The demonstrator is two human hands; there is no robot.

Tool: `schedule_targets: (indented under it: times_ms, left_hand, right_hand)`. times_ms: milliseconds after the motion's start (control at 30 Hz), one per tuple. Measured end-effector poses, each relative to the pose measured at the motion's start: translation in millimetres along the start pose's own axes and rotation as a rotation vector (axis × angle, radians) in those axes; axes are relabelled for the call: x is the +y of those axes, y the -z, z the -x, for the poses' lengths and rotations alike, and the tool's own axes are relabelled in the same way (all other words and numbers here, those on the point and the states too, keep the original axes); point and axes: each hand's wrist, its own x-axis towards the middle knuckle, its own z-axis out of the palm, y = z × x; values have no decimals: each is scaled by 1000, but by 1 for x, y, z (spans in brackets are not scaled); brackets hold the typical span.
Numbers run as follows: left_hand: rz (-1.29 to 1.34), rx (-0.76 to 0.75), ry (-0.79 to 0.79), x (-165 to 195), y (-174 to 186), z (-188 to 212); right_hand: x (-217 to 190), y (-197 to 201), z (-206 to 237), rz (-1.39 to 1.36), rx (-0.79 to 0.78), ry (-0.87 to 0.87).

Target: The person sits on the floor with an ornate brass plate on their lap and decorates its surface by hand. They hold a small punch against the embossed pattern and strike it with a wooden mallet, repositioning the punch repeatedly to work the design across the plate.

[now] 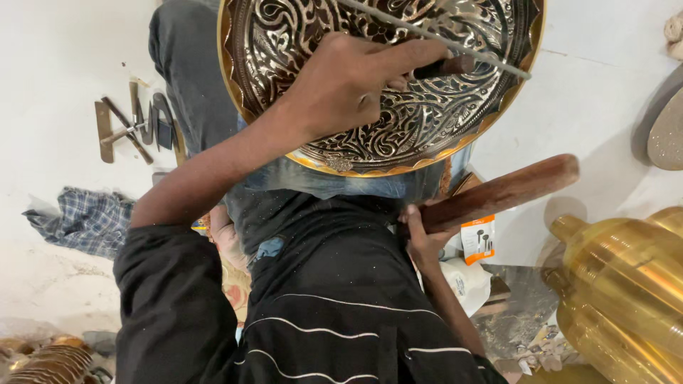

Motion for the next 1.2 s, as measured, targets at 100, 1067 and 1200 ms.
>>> schedule_targets:
  times_ms: [100,1067,1200]
  left_hand:
    - [-101,-23,-33,-4,1,-1]
    - [-252,102,-176,3,10,-8]
    - [147,400,-47,13,0,-2]
  right_hand:
    - [-21,9,-16,237,-5,171]
    - [-132,9,-76,909,-94,444]
    - [-68,-2,-66,36,58,105]
